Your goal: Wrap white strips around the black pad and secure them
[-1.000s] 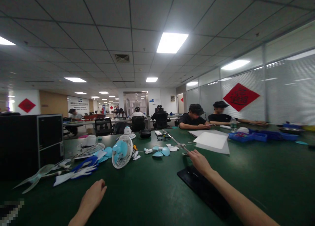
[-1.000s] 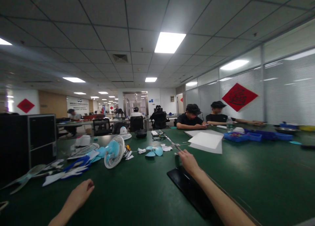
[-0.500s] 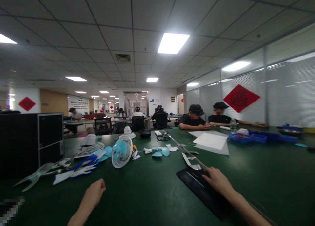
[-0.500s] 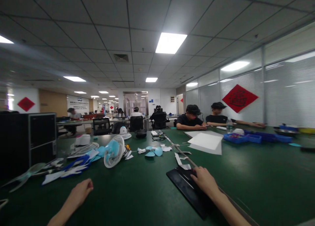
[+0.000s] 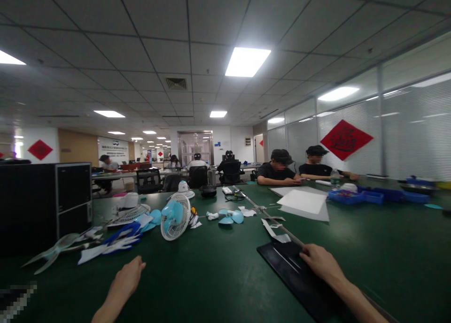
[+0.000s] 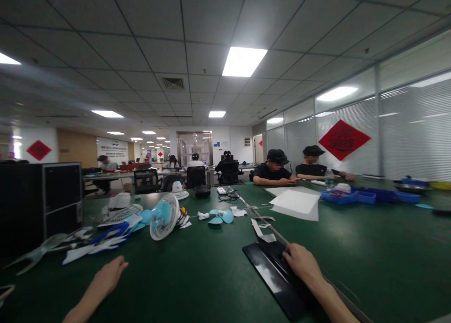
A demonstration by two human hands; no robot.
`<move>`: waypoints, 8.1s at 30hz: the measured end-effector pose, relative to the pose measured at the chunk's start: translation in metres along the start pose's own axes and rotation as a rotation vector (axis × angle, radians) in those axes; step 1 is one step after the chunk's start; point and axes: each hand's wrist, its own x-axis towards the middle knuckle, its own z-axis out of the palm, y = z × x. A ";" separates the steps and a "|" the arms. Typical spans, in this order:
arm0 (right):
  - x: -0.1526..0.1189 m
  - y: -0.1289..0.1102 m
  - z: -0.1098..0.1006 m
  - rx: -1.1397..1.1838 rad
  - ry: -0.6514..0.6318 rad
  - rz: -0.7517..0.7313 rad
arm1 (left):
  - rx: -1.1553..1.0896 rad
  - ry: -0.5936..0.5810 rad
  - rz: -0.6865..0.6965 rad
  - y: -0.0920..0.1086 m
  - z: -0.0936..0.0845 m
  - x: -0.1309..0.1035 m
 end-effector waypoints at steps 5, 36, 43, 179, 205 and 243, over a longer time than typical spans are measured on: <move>-0.013 0.012 -0.009 0.065 -0.018 0.022 | 0.000 -0.024 -0.038 0.014 -0.008 -0.008; -0.032 -0.270 0.067 0.292 -0.326 -0.836 | -0.302 -0.152 0.377 0.081 0.013 -0.039; -0.013 -0.247 0.071 0.251 -0.137 -0.687 | -0.273 -0.254 0.418 0.094 0.017 -0.049; -0.036 -0.191 0.038 0.493 -0.647 -0.473 | -0.213 -0.499 0.341 0.102 0.000 -0.059; -0.050 -0.202 0.014 0.348 -0.618 -0.472 | -0.063 -0.438 0.709 0.149 -0.015 -0.103; -0.104 -0.243 0.128 0.003 0.165 -1.405 | -0.093 -0.416 0.678 0.137 0.000 -0.096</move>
